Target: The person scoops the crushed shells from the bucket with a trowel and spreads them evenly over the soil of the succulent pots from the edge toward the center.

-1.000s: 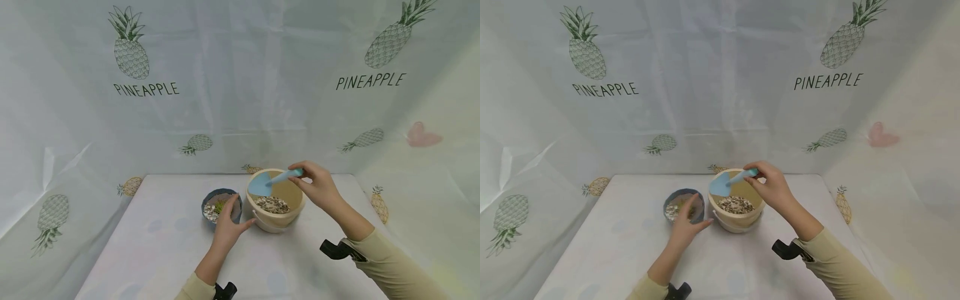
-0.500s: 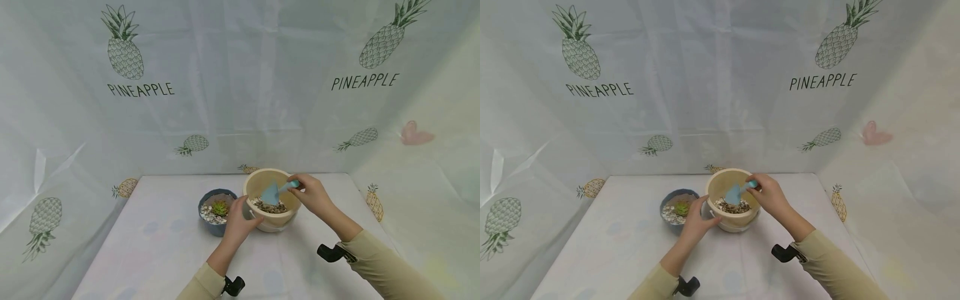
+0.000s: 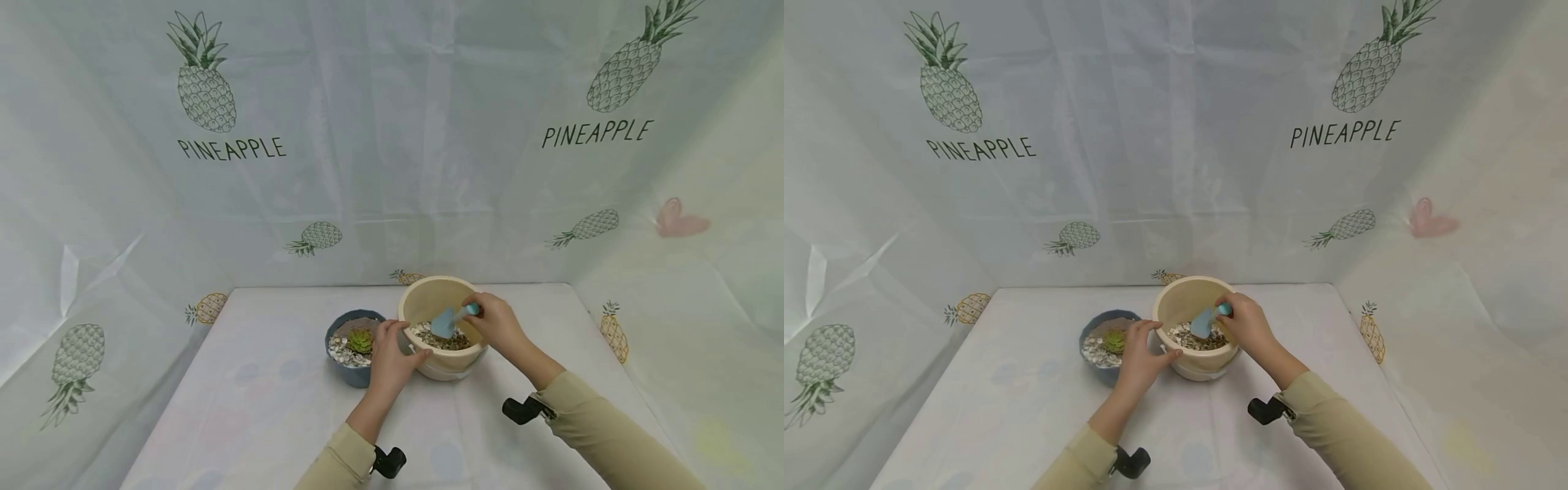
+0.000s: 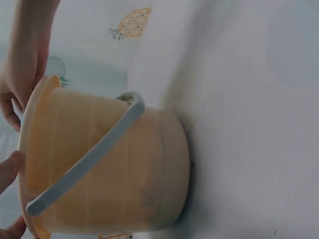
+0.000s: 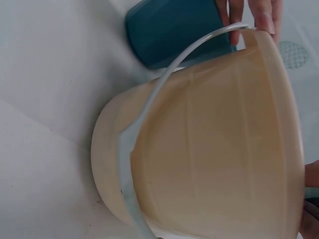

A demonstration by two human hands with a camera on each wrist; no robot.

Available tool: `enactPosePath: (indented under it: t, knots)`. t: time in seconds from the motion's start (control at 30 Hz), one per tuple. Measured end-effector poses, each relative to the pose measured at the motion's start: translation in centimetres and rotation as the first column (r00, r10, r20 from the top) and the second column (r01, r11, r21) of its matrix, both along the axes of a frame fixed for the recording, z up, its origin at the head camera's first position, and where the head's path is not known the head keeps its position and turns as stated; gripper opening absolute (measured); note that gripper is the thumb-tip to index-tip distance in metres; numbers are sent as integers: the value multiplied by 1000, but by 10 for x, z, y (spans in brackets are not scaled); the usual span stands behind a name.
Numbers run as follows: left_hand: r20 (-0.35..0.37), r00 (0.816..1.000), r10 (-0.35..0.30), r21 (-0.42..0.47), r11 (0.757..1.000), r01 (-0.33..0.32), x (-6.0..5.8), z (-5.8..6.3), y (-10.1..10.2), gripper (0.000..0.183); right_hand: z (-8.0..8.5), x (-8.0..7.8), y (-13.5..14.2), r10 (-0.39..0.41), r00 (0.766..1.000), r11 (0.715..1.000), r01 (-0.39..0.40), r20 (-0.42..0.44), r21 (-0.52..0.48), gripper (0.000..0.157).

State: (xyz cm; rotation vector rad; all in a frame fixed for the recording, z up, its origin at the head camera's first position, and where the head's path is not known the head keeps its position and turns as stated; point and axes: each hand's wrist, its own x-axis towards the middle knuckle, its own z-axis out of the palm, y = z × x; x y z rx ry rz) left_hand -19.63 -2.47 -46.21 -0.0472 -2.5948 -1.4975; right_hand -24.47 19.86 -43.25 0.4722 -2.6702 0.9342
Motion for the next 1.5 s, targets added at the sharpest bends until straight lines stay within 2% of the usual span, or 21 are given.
enactPosePath:
  t: [0.17,0.37,0.57,0.87,1.07,1.17,1.3,1.4,1.5]
  knots:
    - [-5,1000,7,11,1000,-7,-1,-4,1,66,-7,-5,-1,20,1000,1000,-20,-15,1,20]
    - [-15,1000,19,-10,1000,-19,0,-6,1,66,-15,-9,-3,88,996,993,-88,-9,-78,19]
    - [-11,1000,16,-10,1000,-17,-1,-6,0,65,-14,-9,-4,122,992,985,-119,15,-125,18]
    - [-10,1000,16,2,1000,-16,-1,-6,1,65,-9,-7,6,185,971,960,-146,152,-240,16]
    - [0,1000,26,1,1000,-26,-2,-6,1,66,-4,-3,16,196,961,944,-131,196,-303,16]
    - [-1,1000,27,2,1000,-27,-3,-6,1,66,7,6,14,203,955,932,-119,219,-343,16]
    - [-3,1000,18,4,1000,-18,-3,-7,0,66,8,9,19,203,951,918,-101,234,-384,16]
    - [-5,1000,8,12,1000,-8,-3,-7,-1,64,-1,5,27,196,956,910,-93,220,-405,17]
    - [-4,1000,-4,23,1000,4,-2,-5,-2,61,-2,8,31,188,959,898,-81,210,-433,18]
